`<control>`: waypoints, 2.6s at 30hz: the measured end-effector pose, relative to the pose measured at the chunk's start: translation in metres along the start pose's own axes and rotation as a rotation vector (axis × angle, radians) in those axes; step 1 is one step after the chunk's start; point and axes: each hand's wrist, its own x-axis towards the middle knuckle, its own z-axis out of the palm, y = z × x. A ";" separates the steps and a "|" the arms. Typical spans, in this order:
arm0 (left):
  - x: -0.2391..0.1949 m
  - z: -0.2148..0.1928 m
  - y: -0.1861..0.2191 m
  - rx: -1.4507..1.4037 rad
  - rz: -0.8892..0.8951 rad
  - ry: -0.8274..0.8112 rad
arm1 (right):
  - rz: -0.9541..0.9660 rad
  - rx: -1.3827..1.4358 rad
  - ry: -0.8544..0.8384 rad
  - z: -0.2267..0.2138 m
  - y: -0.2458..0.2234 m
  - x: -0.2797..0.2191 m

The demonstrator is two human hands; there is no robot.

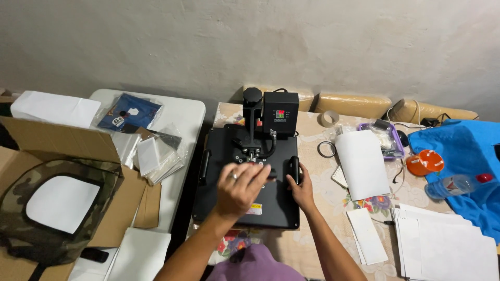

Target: The person operates a heat press machine, placing a white sheet and a brown protective sheet on the lower platen. They close the press, wait for the cycle to complete, and then open it to remove the sheets. This process is repeated multiple times throughout the video.

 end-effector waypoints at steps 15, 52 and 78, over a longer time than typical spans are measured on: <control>0.050 0.210 -0.170 -0.032 -0.295 -0.278 | 0.090 -0.129 0.006 -0.003 -0.043 -0.015; -0.222 0.023 -0.189 0.421 -0.494 -0.536 | 0.375 -0.409 0.292 0.027 -0.009 -0.147; -0.341 0.043 -0.059 -0.741 -1.662 -0.287 | 0.092 -0.248 0.708 -0.035 0.031 -0.133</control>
